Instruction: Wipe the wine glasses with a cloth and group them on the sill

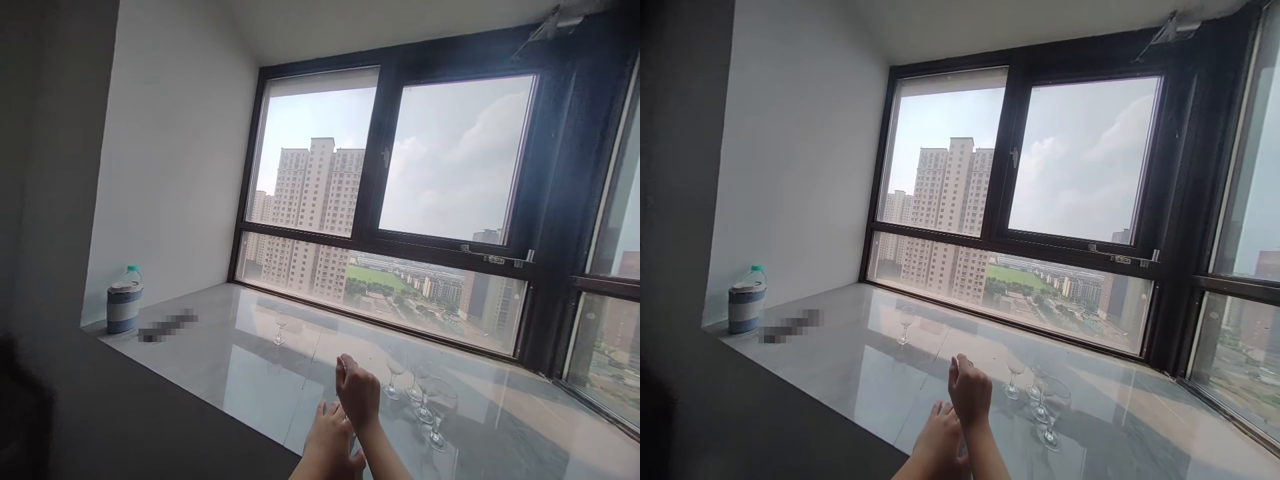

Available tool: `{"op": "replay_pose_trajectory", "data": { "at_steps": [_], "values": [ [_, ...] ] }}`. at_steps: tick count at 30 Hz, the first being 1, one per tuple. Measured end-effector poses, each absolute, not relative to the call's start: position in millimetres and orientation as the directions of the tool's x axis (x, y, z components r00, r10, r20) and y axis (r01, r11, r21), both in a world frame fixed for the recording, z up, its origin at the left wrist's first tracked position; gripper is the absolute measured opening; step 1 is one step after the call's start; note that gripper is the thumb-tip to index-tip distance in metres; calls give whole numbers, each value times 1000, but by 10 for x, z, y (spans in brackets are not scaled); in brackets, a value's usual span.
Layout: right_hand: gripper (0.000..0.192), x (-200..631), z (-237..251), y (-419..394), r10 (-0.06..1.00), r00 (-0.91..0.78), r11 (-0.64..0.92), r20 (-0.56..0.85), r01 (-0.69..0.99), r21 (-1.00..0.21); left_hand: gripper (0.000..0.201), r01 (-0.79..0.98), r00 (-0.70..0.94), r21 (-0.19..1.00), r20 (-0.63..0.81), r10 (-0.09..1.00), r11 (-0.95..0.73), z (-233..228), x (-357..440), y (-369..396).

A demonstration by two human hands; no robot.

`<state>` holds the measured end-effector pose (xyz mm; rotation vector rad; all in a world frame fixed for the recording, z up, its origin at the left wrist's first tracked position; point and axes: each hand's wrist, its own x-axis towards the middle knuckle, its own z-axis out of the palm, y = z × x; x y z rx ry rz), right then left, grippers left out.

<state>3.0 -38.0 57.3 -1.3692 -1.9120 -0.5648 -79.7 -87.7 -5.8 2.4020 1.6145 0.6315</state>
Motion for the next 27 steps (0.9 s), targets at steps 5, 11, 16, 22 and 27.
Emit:
{"op": "replay_pose_trajectory", "data": {
  "at_steps": [5, 11, 16, 22, 27],
  "values": [
    [38, 28, 587, -396, 625, -183, 340, 759, 939, -53, 59, 844, 317, 366, 253, 914, -393, -67, -796, -869],
    [36, 30, 561, -364, 602, -182, 347, 778, 937, -49, 62, 846, 333, 358, 225, 916, -396, -63, -806, -849],
    [31, 33, 523, -328, 579, -171, 346, 797, 937, -50, 61, 858, 315, 359, 199, 928, -368, -50, -798, -852],
    [28, 34, 514, -316, 562, -172, 357, 809, 933, -50, 61, 851, 318, 364, 217, 923, -379, -74, -793, -834],
    [28, 30, 524, -318, 558, -172, 361, 812, 931, -50, 59, 851, 321, 357, 226, 920, -385, -98, -801, -812]
  ]
}}
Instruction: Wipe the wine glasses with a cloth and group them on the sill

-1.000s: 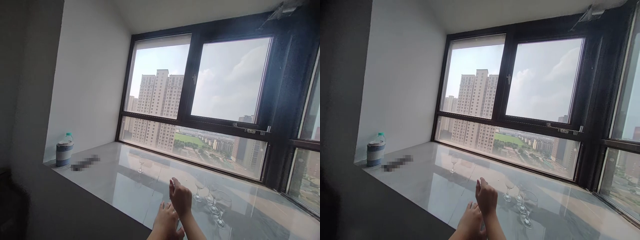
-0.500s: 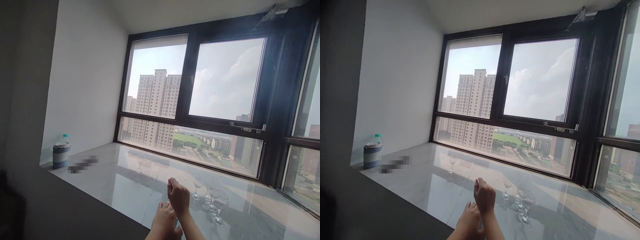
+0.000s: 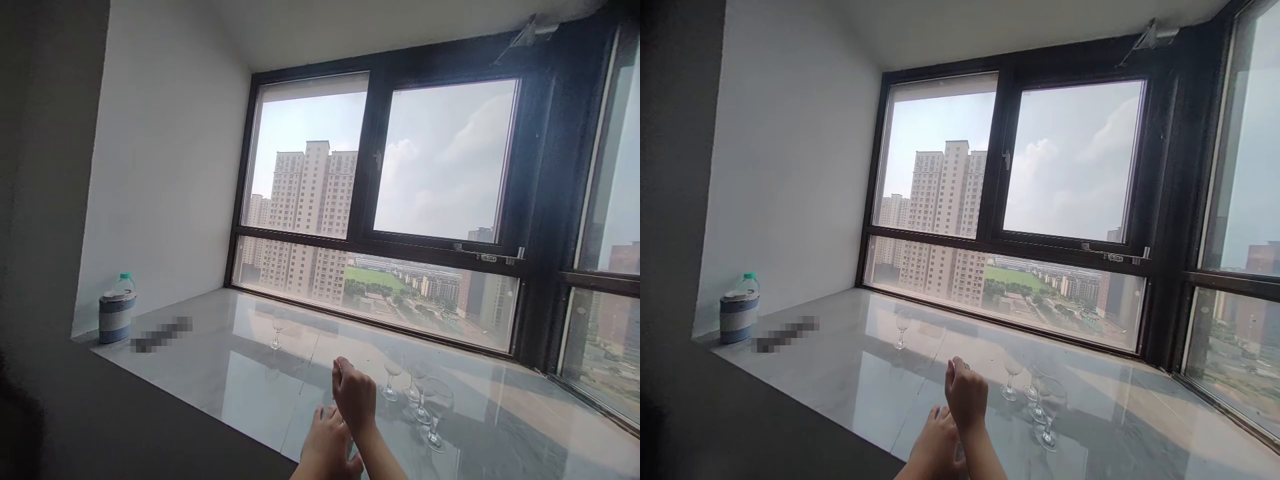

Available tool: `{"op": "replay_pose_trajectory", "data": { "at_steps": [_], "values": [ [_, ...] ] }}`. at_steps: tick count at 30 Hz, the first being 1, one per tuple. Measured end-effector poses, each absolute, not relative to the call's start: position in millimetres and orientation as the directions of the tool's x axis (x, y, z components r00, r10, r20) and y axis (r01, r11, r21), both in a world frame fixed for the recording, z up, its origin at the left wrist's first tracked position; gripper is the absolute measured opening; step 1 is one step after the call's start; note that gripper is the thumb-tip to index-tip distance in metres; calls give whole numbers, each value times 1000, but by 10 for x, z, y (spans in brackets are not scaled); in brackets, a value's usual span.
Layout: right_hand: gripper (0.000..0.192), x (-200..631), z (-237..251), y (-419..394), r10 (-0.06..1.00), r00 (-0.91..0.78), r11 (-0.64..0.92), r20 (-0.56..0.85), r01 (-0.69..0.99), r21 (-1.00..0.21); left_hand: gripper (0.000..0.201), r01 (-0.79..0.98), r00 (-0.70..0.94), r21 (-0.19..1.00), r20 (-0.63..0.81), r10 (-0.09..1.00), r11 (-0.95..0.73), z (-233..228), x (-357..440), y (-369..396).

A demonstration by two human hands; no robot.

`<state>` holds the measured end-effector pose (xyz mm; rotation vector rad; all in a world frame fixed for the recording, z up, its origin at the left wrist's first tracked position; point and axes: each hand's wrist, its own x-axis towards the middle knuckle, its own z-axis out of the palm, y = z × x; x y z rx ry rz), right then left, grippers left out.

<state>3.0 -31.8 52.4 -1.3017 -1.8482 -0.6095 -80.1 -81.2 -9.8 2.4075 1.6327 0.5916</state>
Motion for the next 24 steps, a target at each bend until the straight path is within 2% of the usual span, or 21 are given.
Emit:
{"op": "replay_pose_trajectory", "data": {
  "at_steps": [24],
  "values": [
    [28, 22, 504, -322, 536, -161, 370, 828, 927, -59, 60, 850, 307, 376, 217, 927, -370, -49, -789, -861]
  ]
}}
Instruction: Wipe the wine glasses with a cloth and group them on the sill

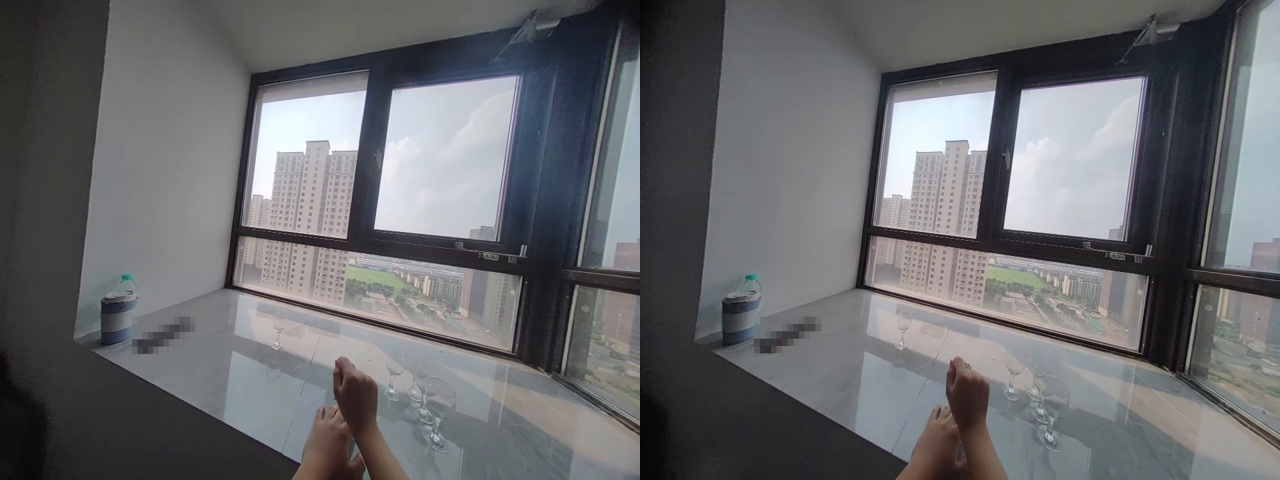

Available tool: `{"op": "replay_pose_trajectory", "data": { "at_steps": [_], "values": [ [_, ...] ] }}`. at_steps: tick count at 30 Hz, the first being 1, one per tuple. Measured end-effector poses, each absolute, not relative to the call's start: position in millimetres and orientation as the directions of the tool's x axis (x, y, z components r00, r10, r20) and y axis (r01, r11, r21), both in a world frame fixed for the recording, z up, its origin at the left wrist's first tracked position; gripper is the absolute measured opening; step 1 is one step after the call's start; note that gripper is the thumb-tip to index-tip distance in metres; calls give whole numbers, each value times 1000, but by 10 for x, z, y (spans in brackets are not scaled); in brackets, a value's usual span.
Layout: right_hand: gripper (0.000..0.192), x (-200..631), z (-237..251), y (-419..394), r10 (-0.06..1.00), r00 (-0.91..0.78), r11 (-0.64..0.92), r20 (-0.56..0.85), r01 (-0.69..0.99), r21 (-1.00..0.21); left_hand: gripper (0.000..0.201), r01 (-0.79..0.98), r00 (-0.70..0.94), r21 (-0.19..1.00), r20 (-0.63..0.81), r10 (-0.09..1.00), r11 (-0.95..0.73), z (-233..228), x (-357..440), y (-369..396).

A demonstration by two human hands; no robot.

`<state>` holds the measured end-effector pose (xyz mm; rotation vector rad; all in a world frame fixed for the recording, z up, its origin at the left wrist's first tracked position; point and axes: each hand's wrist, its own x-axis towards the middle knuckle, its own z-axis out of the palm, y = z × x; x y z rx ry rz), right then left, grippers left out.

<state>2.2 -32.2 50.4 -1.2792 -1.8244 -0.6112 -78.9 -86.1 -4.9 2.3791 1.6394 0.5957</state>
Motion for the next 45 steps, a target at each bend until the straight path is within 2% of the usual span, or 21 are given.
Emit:
{"op": "replay_pose_trajectory", "data": {
  "at_steps": [14, 21, 31, 38, 42, 45],
  "values": [
    [32, 10, 549, -368, 567, -147, 341, 811, 937, -69, 64, 844, 313, 372, 245, 918, -387, 26, -787, -948],
    [35, 15, 550, -363, 577, -149, 337, 803, 939, -68, 59, 859, 310, 337, 258, 915, -386, 19, -791, -939],
    [38, 5, 571, -372, 584, -144, 333, 799, 940, -74, 55, 847, 307, 351, 291, 906, -399, 20, -802, -969],
    [39, 57, 530, -398, 592, -186, 402, 784, 911, -87, 56, 848, 326, 349, 248, 912, -398, 101, -801, -1019],
    [39, 81, 491, -535, 567, -216, 485, 795, 868, -110, 71, 826, 351, 367, 258, 900, -428, 96, -804, -1014],
    [37, 74, 489, -655, 535, -249, 585, 807, 799, -141, 74, 823, 386, 345, 244, 890, -452, 71, -800, -982]
  ]
}}
